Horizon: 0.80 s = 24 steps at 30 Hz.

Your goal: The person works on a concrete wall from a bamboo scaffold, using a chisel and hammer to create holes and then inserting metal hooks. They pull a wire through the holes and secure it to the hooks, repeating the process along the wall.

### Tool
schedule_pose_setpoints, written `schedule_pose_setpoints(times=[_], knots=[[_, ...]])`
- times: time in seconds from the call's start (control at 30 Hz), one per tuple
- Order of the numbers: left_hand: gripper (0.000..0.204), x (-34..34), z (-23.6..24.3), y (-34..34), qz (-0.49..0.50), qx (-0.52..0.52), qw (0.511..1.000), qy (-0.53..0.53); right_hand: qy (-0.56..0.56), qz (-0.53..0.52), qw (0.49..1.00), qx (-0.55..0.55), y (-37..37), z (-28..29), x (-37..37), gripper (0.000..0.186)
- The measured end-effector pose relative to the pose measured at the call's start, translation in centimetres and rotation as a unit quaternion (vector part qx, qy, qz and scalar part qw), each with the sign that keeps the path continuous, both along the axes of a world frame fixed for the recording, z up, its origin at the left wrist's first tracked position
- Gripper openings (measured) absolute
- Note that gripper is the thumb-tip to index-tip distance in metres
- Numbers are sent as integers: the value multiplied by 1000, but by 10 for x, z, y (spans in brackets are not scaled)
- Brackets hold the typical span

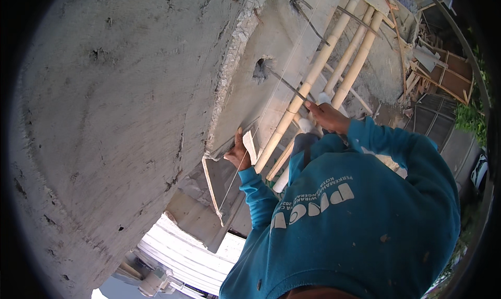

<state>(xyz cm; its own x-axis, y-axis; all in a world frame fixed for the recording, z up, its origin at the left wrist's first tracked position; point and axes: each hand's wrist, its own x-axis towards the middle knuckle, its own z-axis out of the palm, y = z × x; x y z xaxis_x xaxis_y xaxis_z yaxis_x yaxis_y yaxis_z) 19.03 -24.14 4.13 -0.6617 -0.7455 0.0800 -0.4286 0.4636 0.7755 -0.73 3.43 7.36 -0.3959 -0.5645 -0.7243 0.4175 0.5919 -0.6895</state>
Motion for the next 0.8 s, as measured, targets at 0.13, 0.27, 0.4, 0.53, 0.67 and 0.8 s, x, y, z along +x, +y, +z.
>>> schedule_pose_setpoints(times=[0.13, 0.27, 0.4, 0.53, 0.67, 0.8], knots=[[31, -26, 26, 13, 96, 102, 987, 82, 4, 7, 1000, -12, 2, 7, 0, 70], [26, -44, 37, 19, 97, 100, 982, 129, -203, -55, 976, -57, -2, 44, 0, 63], [22, -26, 32, 21, 76, 122, 985, 95, -151, 5, 989, 0, 9, 117, -59, 50], [35, -45, 33, 20, 78, 136, 979, 131, -61, 59, 995, -48, 34, 53, -36, 49], [31, -39, 53, 27, 50, 82, 993, 71, 254, -91, 951, -150, 25, -77, 5, 50], [29, -29, 50, 22, 20, 48, 998, 21, 274, -157, 933, -171, -7, -147, -4, 51]])
